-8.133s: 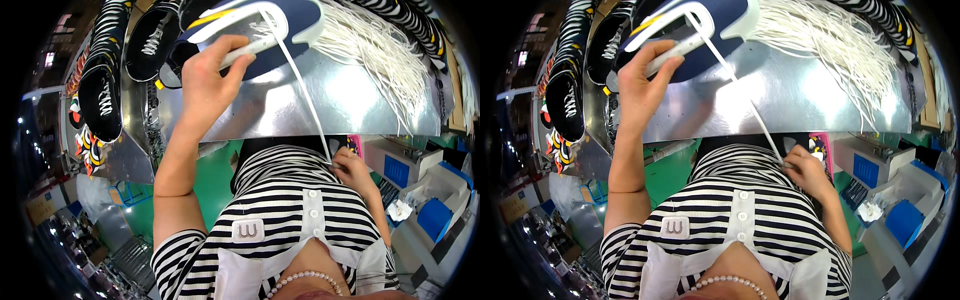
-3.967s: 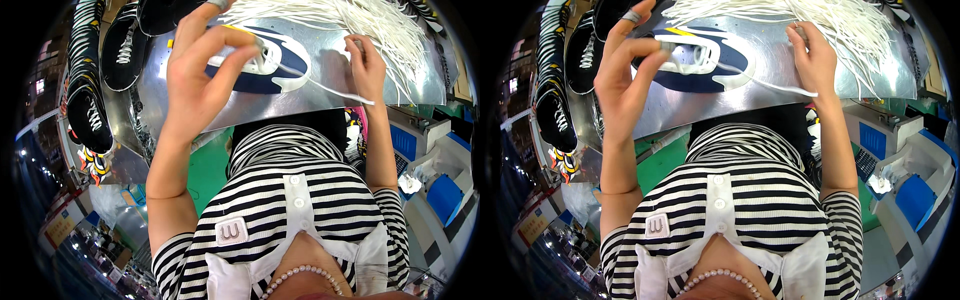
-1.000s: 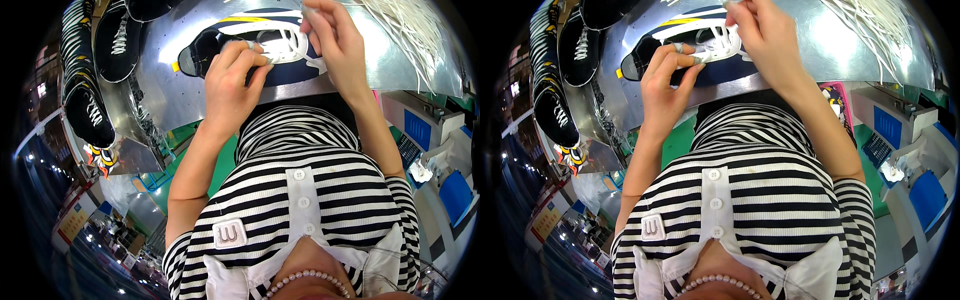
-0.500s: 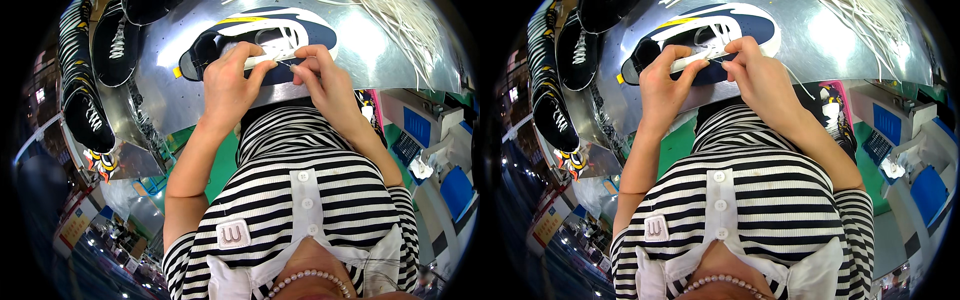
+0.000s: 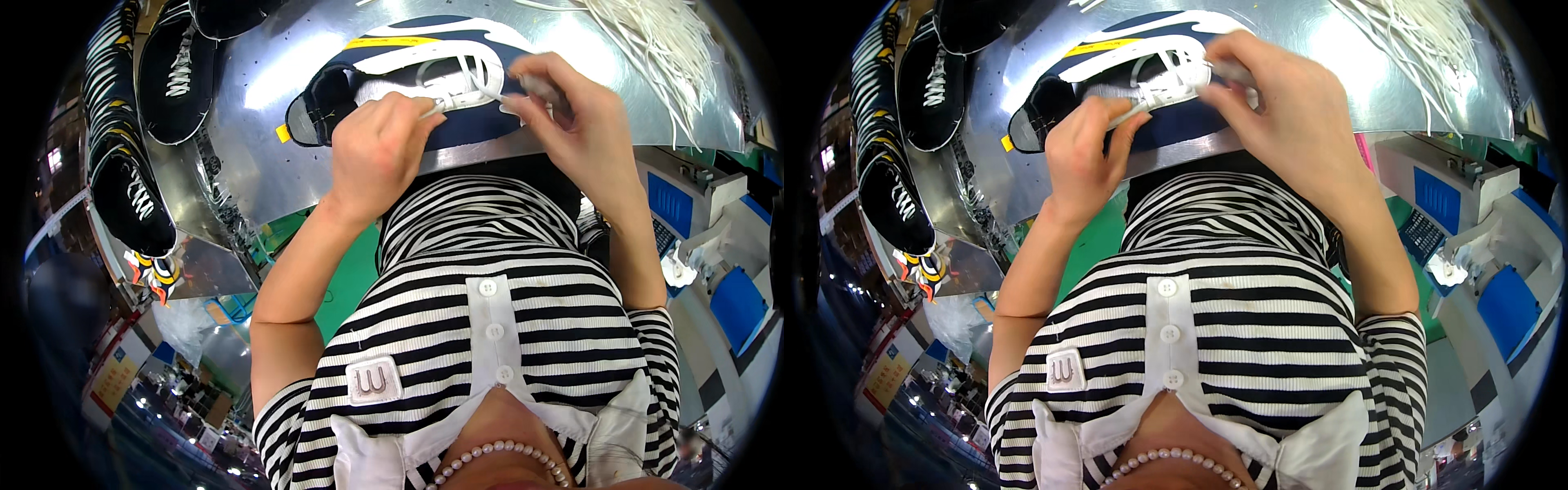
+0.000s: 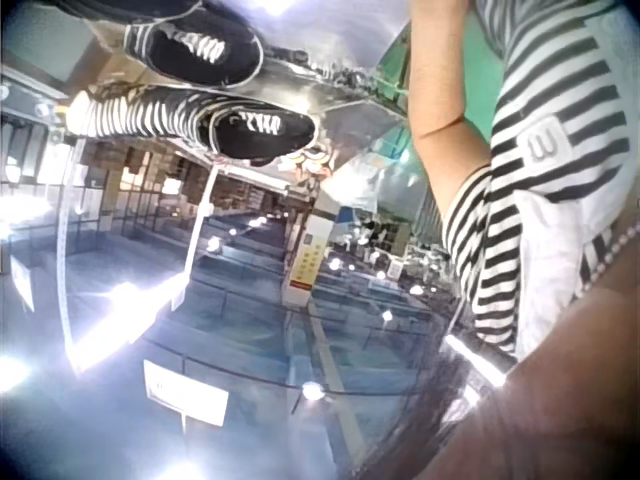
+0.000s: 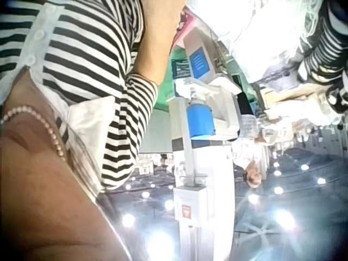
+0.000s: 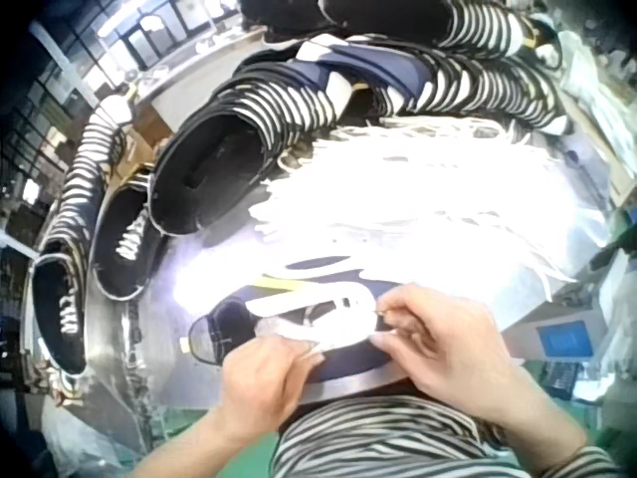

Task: The person laces a blue and white sneaker by threading white shoelaces through the eyelets. They pull the laces tight and arrange them neatly across the shoe's tongue. The person repeats this process for multiple shoes on a metal table.

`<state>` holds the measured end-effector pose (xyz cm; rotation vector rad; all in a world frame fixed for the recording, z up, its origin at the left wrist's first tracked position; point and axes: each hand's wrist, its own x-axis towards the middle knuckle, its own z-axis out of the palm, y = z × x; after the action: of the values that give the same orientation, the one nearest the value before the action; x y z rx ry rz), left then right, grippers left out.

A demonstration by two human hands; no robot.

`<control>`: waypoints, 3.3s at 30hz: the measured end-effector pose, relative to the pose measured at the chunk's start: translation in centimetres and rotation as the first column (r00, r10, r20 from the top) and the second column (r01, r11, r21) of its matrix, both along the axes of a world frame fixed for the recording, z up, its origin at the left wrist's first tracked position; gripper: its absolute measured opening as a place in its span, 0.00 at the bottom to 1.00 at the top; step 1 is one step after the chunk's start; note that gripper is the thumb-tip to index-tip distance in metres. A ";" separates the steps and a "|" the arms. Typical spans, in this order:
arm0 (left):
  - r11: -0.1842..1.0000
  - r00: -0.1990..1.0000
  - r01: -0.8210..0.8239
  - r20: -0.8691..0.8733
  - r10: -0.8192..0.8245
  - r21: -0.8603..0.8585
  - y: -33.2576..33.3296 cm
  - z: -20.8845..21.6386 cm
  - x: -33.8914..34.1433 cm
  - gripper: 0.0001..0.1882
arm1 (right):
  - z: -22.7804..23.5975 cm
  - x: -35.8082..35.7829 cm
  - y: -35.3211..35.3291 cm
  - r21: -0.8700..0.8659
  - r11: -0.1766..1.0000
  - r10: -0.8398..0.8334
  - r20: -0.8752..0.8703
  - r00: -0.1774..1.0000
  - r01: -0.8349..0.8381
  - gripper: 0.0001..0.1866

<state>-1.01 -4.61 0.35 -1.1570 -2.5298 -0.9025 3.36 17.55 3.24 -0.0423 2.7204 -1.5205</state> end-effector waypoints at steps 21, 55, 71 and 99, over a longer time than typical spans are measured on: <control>0.982 0.886 -0.139 0.459 0.067 0.125 -1.0 1.5 0.7 0.42 | -2.1 -4.8 -2.5 -0.496 0.864 0.095 -0.003 0.995 -0.084 0.09; 0.898 0.798 -0.422 0.521 0.302 0.125 0.3 -0.3 0.8 0.19 | -0.6 -5.0 -4.6 0.404 0.881 0.348 -0.196 0.917 -0.248 0.09; 0.851 0.670 -0.459 0.728 0.142 0.257 -0.1 2.5 -1.4 0.23 | -4.6 -1.1 -0.8 0.148 0.978 -0.097 -0.310 0.946 0.149 0.08; 0.931 0.993 -0.096 0.035 0.116 -0.351 1.9 3.7 -0.9 0.15 | -3.9 3.3 -1.6 -0.423 0.897 0.125 -0.035 0.992 -0.128 0.09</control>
<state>-1.87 -2.67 4.03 -1.0815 -2.8470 -0.4749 6.62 15.93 -0.69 -0.2283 2.2798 -2.0378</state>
